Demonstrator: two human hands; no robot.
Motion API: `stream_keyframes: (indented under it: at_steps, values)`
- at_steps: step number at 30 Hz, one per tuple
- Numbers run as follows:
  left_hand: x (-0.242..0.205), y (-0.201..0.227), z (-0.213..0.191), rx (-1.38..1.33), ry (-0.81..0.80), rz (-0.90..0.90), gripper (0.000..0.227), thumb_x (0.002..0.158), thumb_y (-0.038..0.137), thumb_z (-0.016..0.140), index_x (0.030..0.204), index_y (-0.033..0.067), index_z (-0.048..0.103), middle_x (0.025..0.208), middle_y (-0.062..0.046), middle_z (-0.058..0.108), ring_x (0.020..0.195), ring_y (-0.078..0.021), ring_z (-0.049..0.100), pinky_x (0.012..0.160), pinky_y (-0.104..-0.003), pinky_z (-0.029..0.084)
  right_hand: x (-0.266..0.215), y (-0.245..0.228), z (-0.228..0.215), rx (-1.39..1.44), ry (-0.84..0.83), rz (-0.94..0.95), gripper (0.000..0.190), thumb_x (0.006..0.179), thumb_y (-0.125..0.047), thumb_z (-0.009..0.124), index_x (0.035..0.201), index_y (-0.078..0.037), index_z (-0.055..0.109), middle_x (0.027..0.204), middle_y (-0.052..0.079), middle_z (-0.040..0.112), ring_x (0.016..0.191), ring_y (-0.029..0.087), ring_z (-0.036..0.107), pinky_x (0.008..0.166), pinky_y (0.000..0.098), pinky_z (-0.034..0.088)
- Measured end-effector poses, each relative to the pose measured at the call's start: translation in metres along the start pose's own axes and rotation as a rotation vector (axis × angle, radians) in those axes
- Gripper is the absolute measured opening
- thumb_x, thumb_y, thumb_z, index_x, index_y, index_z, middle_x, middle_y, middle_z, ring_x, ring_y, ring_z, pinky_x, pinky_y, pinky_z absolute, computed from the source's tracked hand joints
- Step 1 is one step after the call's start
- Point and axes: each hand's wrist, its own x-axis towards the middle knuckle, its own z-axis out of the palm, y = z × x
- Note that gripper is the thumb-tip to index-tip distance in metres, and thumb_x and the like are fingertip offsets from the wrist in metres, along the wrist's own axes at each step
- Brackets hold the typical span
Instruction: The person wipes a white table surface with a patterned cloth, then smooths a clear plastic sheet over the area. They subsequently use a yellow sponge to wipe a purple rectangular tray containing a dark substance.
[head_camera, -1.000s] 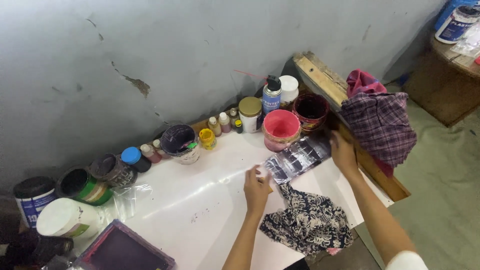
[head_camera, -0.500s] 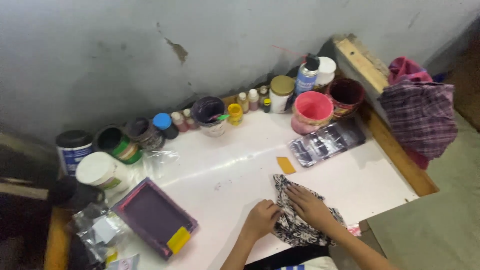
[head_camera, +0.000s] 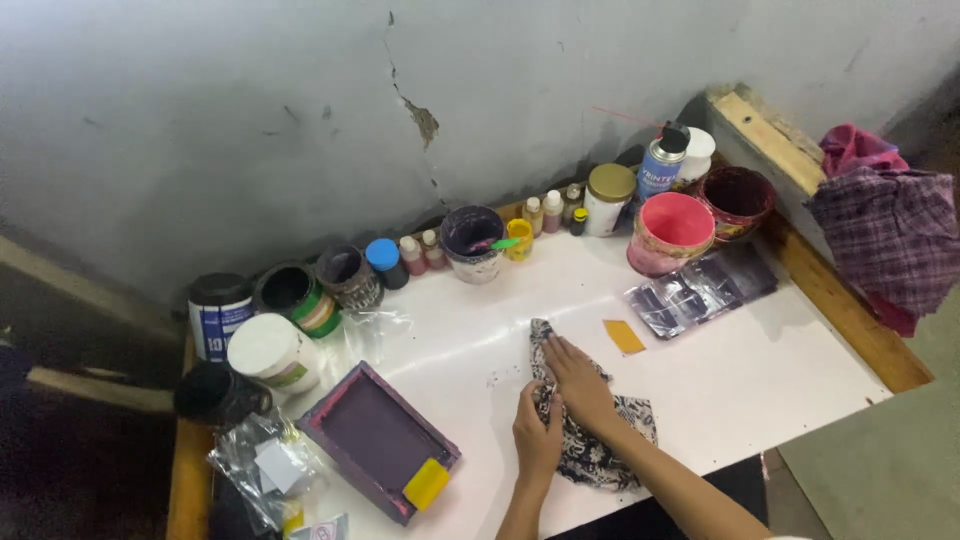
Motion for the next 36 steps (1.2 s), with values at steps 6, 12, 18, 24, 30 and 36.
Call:
stream_keyframes:
  at_steps: [6,12,18,24,30,36]
  values:
    - [-0.001,-0.007,0.001,-0.026,0.107,0.007,0.034,0.101,0.032,0.051,0.126,0.0110,0.059,0.127,-0.008,0.070,0.117,-0.0267,0.067,0.096,-0.039,0.053,0.014,-0.011,0.006,0.024,-0.081,-0.127,0.066,0.101,-0.030,0.034,0.162,-0.012,0.015,0.169,0.010,0.018,0.156,0.028,0.015,0.124,0.0419,0.016]
    - [0.002,-0.008,0.000,-0.049,0.106,-0.011,0.035,0.101,0.031,0.051,0.128,0.0110,0.059,0.128,-0.008,0.069,0.119,-0.0264,0.065,0.099,-0.038,0.050,0.015,-0.017,-0.004,0.142,-0.061,-0.105,0.065,0.102,-0.038,0.036,0.160,-0.013,0.025,0.167,0.011,0.024,0.154,0.030,0.021,0.124,0.0439,0.017]
    - [0.011,0.000,-0.001,-0.105,0.106,-0.002,0.033,0.102,0.031,0.050,0.126,0.0108,0.060,0.126,-0.008,0.070,0.117,-0.0260,0.065,0.100,-0.038,0.050,0.019,-0.016,-0.010,0.134,-0.041,-0.083,0.058,0.104,-0.028,0.032,0.159,-0.010,0.028,0.165,0.014,0.028,0.153,0.031,0.024,0.124,0.0428,0.019]
    - [0.009,-0.021,0.005,-0.162,0.221,-0.103,0.029,0.101,0.032,0.055,0.122,0.0149,0.062,0.089,-0.003,0.070,0.078,-0.0177,0.065,0.071,-0.032,0.052,0.029,0.002,-0.029,0.130,0.005,0.171,0.061,0.106,-0.044,0.026,0.159,-0.014,0.029,0.164,0.011,0.032,0.151,0.028,0.030,0.124,0.0447,0.024]
    - [0.007,-0.030,0.008,-0.194,0.378,-0.092,0.028,0.100,0.028,0.056,0.120,0.0115,0.065,0.098,-0.004,0.073,0.083,-0.0183,0.068,0.073,-0.031,0.054,0.065,-0.011,0.043,0.051,0.137,0.055,0.064,0.105,-0.043,0.033,0.153,-0.001,0.037,0.159,0.023,0.037,0.146,0.038,0.036,0.120,0.0487,0.028]
    - [-0.003,-0.017,-0.002,-0.166,0.596,0.002,0.024,0.100,0.021,0.056,0.118,0.0094,0.065,0.112,-0.006,0.073,0.096,-0.0203,0.070,0.081,-0.031,0.056,0.034,-0.037,0.040,0.086,-0.212,-0.399,0.068,0.107,-0.043,0.039,0.162,-0.010,0.016,0.169,0.014,0.015,0.155,0.032,0.015,0.124,0.0451,0.016]
